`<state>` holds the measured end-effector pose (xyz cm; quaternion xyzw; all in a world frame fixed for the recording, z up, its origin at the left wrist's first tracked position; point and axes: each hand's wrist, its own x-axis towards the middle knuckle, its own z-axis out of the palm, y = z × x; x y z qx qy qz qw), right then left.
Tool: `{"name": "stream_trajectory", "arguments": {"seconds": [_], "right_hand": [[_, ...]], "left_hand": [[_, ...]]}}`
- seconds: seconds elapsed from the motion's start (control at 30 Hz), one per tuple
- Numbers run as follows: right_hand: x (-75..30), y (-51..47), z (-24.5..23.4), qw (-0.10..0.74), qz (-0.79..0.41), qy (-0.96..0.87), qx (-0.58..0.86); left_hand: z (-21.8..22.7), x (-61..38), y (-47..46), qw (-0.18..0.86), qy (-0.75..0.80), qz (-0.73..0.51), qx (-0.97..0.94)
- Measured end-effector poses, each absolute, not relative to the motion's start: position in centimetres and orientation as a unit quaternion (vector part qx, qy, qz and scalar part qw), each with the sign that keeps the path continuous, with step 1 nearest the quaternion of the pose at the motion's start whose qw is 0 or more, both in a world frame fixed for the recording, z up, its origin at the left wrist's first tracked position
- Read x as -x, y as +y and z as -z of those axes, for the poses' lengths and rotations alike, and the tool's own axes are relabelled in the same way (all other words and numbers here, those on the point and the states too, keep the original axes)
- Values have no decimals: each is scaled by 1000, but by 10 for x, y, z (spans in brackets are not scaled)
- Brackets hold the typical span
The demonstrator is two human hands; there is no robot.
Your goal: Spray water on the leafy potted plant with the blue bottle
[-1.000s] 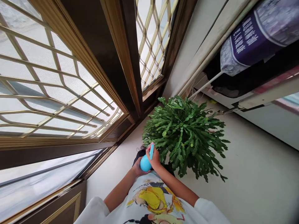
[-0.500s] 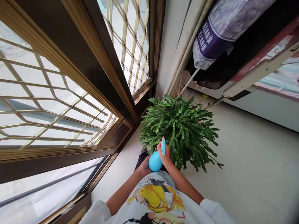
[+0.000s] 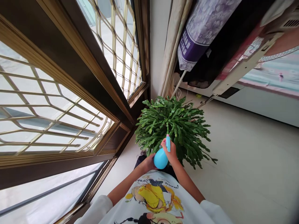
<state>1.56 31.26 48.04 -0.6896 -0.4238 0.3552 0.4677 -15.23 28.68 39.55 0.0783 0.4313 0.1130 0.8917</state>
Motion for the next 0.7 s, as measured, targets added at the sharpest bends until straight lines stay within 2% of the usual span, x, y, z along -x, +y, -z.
{"name": "stream_trajectory", "arguments": {"seconds": [0.17, 0.4, 0.7], "right_hand": [[-34, 323, -493, 469, -403, -376, 690], [-44, 351, -501, 477, -379, -402, 684], [-25, 405, -507, 456, -410, -452, 648]], "left_hand": [[-409, 146, 293, 882, 449, -85, -117], [-425, 134, 297, 870, 428, -185, -161], [-436, 146, 323, 839, 449, -254, -170]]}}
